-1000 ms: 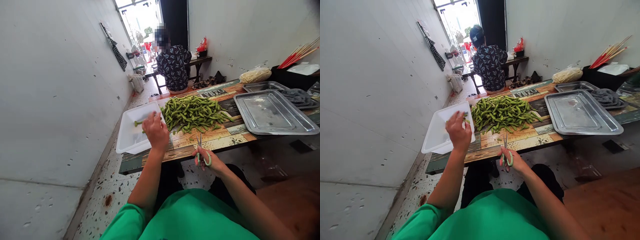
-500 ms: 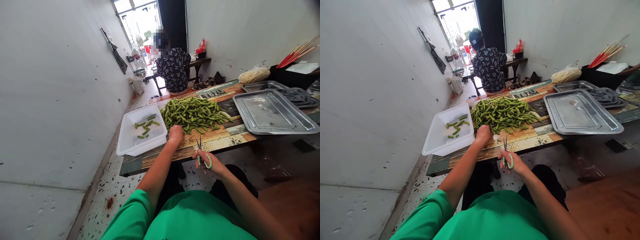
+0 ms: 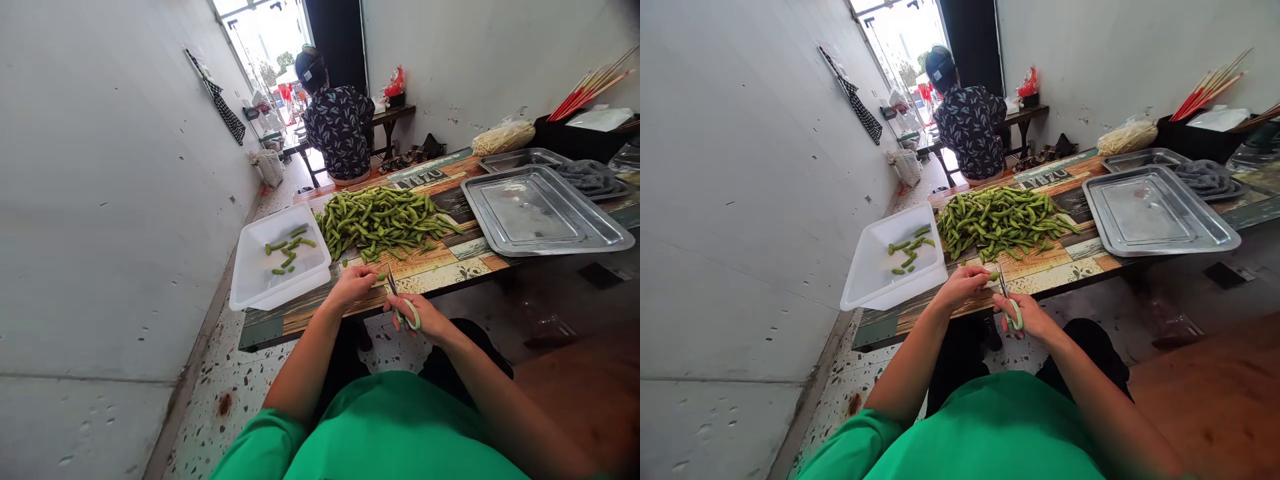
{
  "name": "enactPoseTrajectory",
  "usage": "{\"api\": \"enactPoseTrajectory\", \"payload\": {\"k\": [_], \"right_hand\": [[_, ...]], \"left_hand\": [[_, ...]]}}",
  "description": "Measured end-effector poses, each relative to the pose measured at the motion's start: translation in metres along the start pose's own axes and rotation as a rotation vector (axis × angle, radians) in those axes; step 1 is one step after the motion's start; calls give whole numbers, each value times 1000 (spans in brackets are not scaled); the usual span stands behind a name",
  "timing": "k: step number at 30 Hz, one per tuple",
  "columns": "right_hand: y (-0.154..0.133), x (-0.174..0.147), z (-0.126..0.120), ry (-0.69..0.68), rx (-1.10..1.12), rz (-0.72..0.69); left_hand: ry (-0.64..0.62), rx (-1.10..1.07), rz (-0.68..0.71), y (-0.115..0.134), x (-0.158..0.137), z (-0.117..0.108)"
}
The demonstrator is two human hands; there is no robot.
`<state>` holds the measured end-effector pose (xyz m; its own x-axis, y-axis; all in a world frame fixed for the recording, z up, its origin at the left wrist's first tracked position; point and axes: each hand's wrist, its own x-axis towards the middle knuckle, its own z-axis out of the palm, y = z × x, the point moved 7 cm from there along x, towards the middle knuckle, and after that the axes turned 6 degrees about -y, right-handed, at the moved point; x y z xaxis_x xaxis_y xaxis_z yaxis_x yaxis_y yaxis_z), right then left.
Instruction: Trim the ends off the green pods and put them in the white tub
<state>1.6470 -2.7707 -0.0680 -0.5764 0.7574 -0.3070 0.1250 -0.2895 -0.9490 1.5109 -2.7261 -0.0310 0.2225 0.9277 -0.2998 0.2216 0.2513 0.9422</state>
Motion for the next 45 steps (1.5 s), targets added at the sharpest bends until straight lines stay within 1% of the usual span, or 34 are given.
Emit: {"api": "enactPoseTrajectory", "payload": {"k": [4,6,8,11,13,18,20,22,27,30,32,36,40,43,45], "right_hand": [[-3,-3,2,4,-28,1],[-2,-3,2,26,-48,2],[0,-3,0,67,-67,9],[4,-1,-2,120,-67,8],[5,0,-2,135,-40,3],[4,3,-2,81,37,4],[4,3,-2,55,31,3],[3,3,-2,49,3,-4],[0,2,-3,24,-76,-11],[0,2,-3,-10,-98,-4],[0,2,-4,-8,-106,-5],[0,3,-5,-9,-135,-5],[0,2,-3,-15,-171,-35],[2,2,-4,51,-174,-18],[3,2,-4,96,-148,-9]], "left_hand": [[-54,38,8,0,-2,0],[-73,17,-7,-1,-2,2],[-50,-62,0,0,-1,3],[87,-238,78,4,0,-2],[144,-336,129,5,1,-4],[96,-560,186,7,1,-1],[84,-579,196,8,0,0],[74,-497,195,9,-1,1],[56,-102,194,9,-1,1],[42,47,184,7,-1,1],[19,128,172,8,-3,2],[-1,258,166,12,-9,4],[0,354,180,16,-11,7],[10,362,153,13,-11,10],[-19,341,112,10,-12,14]]}}
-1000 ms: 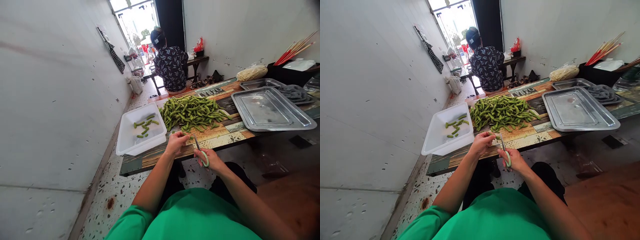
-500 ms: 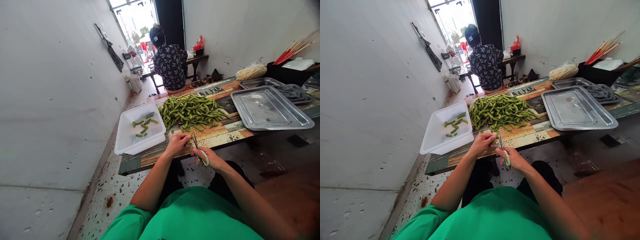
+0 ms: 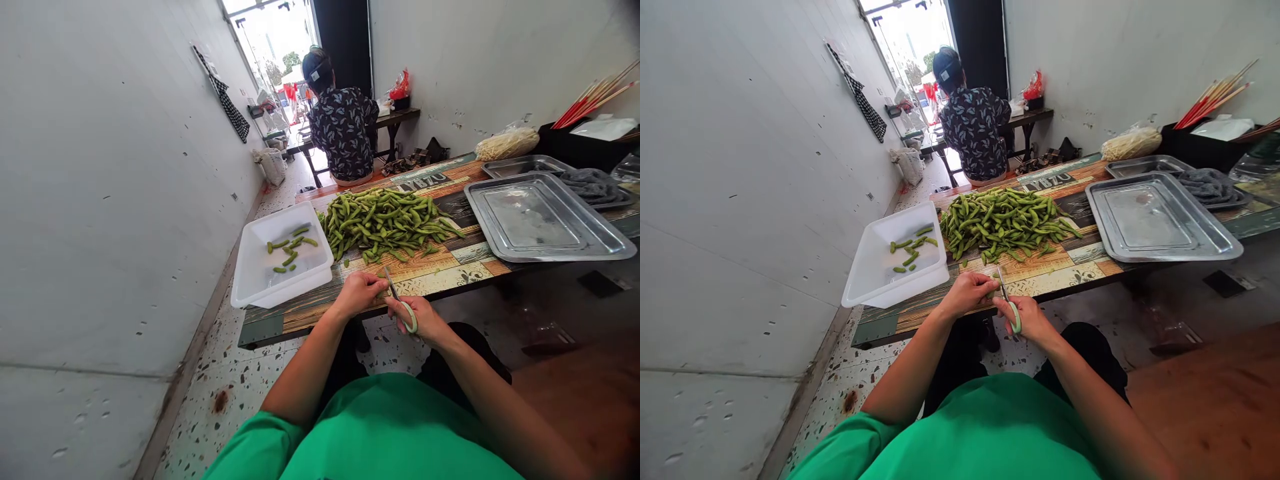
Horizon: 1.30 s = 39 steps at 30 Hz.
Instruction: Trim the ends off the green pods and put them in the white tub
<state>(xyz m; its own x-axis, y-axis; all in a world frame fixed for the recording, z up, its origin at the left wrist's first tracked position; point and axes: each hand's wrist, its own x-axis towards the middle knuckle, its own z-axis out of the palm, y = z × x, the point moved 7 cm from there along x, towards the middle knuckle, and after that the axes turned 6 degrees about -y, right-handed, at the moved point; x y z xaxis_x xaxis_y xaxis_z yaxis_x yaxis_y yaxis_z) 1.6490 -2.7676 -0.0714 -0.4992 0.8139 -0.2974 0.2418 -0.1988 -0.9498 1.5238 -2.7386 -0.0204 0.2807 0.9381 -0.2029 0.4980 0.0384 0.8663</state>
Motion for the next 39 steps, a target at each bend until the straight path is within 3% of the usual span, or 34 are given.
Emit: {"api": "enactPoseTrajectory", "payload": {"k": [2,3,6,8,10,11,12,14,16,18,22,25,27,32,34,39], "right_hand": [[-1,0,1,17,48,6],[-1,0,1,9,76,11],[0,-1,3,-41,160,33],[1,0,4,-66,189,37],[3,1,4,-72,205,32],[4,1,4,-77,215,27],[4,2,5,-82,225,24],[5,2,5,-78,239,24],[4,1,4,-60,240,29],[3,-1,3,-46,240,33],[4,-2,3,-48,232,45],[8,2,4,-55,223,40],[9,5,4,-65,224,28],[8,7,7,-77,184,38],[6,6,7,-73,157,33],[2,4,4,-55,92,24]], "left_hand": [[43,7,8,3,-5,-6],[135,31,40,7,-11,-17],[603,191,179,31,-41,-72],[887,349,189,47,-63,-105],[1062,497,120,58,-71,-122],[1081,561,99,61,-67,-122],[1037,621,103,63,-57,-117],[782,718,161,60,-22,-90],[475,758,159,42,17,-57],[330,748,82,19,45,-39],[320,686,13,-3,70,-39],[446,574,24,1,61,-53],[467,339,46,2,50,-56],[146,-493,-23,-13,34,-21],[89,-597,-33,-15,28,-11],[50,-589,-37,-20,22,-3]]}}
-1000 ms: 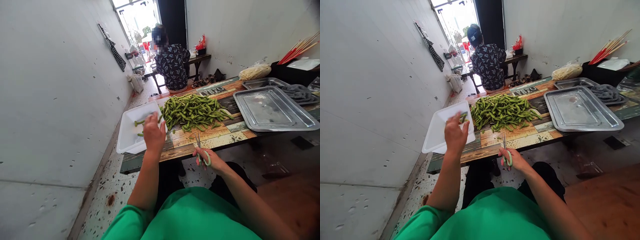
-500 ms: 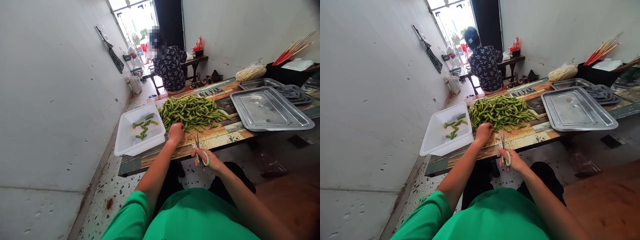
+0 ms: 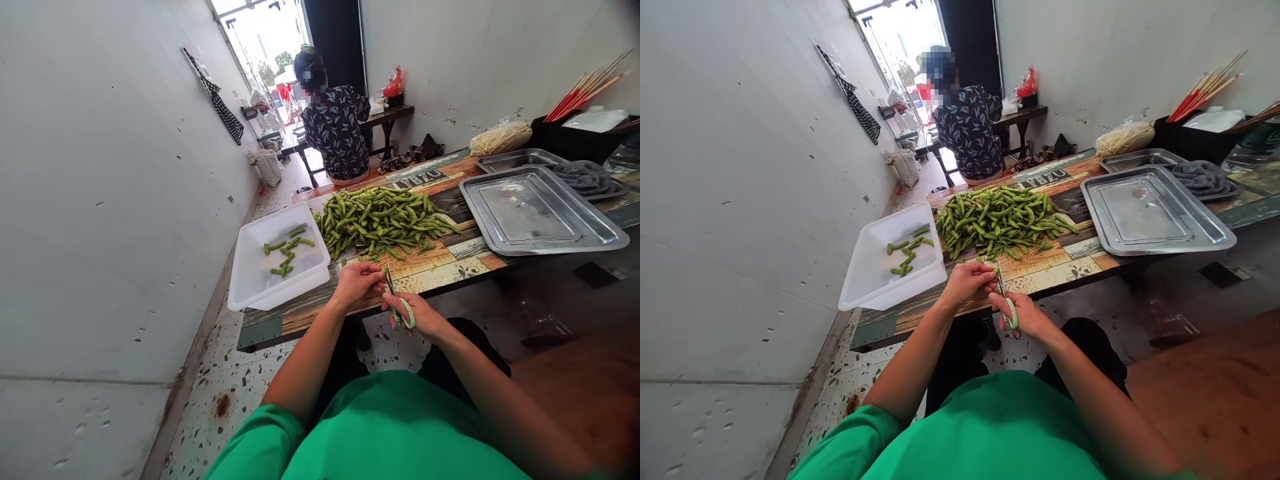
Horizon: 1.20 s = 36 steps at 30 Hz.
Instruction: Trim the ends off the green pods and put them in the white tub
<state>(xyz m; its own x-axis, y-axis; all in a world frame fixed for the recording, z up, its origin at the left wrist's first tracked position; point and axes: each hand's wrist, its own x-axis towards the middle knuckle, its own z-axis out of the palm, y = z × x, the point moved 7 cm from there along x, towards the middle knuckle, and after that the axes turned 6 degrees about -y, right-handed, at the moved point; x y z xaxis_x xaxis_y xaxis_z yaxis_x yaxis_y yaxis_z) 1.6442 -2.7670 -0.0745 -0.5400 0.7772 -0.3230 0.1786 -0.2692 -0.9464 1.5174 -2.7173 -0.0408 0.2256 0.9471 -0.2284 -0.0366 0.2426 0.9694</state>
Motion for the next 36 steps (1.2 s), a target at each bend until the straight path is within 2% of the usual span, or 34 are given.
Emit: {"api": "enactPoseTrajectory", "payload": {"k": [7,12,15,19,24,29,36], "right_hand": [[-10,-7,-2,42,-75,-26],[-6,-3,-6,99,-18,-32],[-7,-3,-4,62,87,-40],[-9,-5,1,11,112,-17],[-5,-2,6,-2,59,-25],[-1,1,5,-13,23,-44],[-5,-6,-1,41,-32,-37]], "left_hand": [[-28,20,-32,3,-5,1],[0,-134,-42,5,-9,6],[-1,-214,13,6,-8,7],[90,-196,108,8,-6,0],[122,-417,-7,1,-8,6],[143,-393,-71,-3,-13,11],[146,-339,-130,-4,-16,11]]}}
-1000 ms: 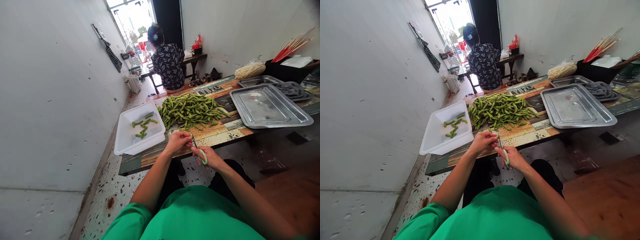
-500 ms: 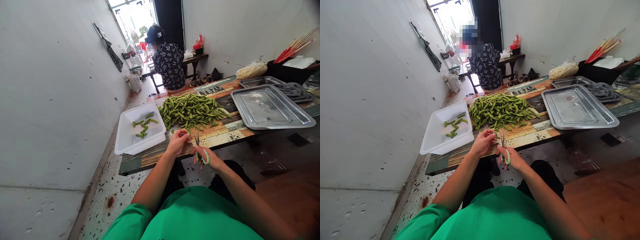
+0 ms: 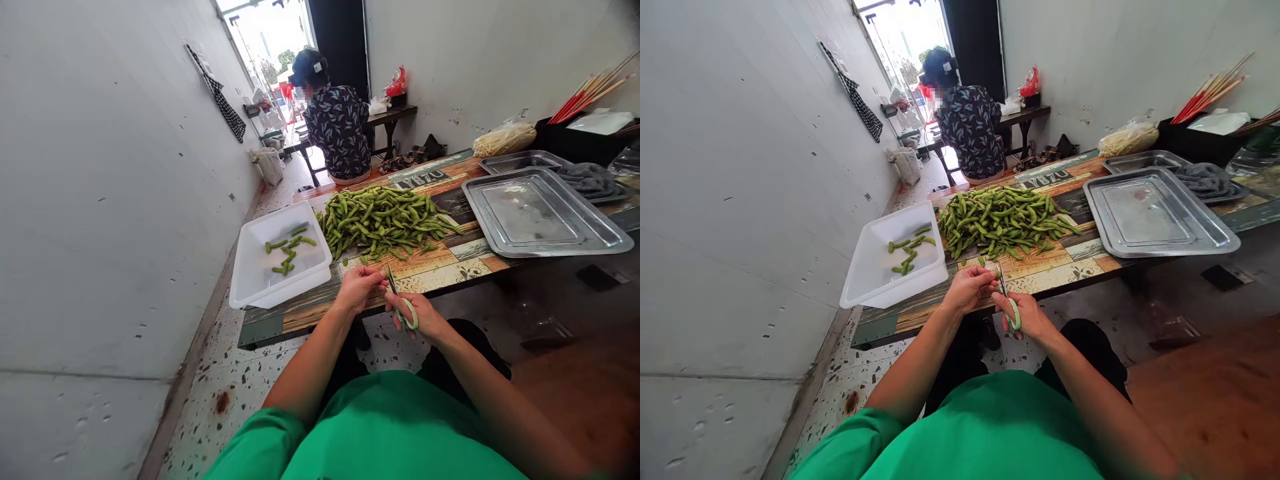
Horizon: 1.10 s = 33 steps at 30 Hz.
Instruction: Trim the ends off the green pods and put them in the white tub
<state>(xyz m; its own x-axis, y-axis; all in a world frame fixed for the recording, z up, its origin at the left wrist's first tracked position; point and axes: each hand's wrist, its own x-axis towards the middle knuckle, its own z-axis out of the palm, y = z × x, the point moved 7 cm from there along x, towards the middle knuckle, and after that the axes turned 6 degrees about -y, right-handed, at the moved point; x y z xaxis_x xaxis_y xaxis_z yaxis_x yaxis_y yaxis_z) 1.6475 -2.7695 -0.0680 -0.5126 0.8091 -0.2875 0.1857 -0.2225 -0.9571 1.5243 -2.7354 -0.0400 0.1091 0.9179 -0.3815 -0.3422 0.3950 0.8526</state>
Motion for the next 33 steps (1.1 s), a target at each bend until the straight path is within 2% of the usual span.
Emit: {"api": "enactPoseTrajectory", "payload": {"k": [8,10,11,13,15,17,19,20,21,23,24,25,26,29,31,33], "right_hand": [[7,3,1,72,29,30],[9,5,1,57,21,26],[10,6,1,38,24,24],[10,6,2,3,55,27],[8,5,3,-15,101,36],[6,4,3,-8,126,39],[4,4,3,-3,142,36],[3,4,4,-5,148,33],[2,4,5,-9,152,30],[2,4,6,-8,153,29],[2,3,6,-2,153,29],[2,3,5,1,153,31],[3,2,5,-2,155,33],[3,-1,5,-25,159,43],[3,-3,4,-28,162,50],[2,-3,4,-24,163,51]], "left_hand": [[36,62,6,-6,-5,9],[59,169,108,5,-10,8],[99,253,215,19,-15,3],[268,459,490,59,-35,-14],[542,688,721,104,-64,-37],[829,914,791,139,-88,-55],[990,1059,817,158,-100,-60],[986,1103,845,160,-100,-54],[906,1139,878,157,-94,-44],[582,1235,883,135,-67,-13],[400,1305,816,117,-49,3],[290,1379,706,99,-30,12],[254,1451,576,83,-13,16],[355,1559,277,60,27,2],[389,1552,210,58,41,-10],[371,1520,219,59,47,-18]]}}
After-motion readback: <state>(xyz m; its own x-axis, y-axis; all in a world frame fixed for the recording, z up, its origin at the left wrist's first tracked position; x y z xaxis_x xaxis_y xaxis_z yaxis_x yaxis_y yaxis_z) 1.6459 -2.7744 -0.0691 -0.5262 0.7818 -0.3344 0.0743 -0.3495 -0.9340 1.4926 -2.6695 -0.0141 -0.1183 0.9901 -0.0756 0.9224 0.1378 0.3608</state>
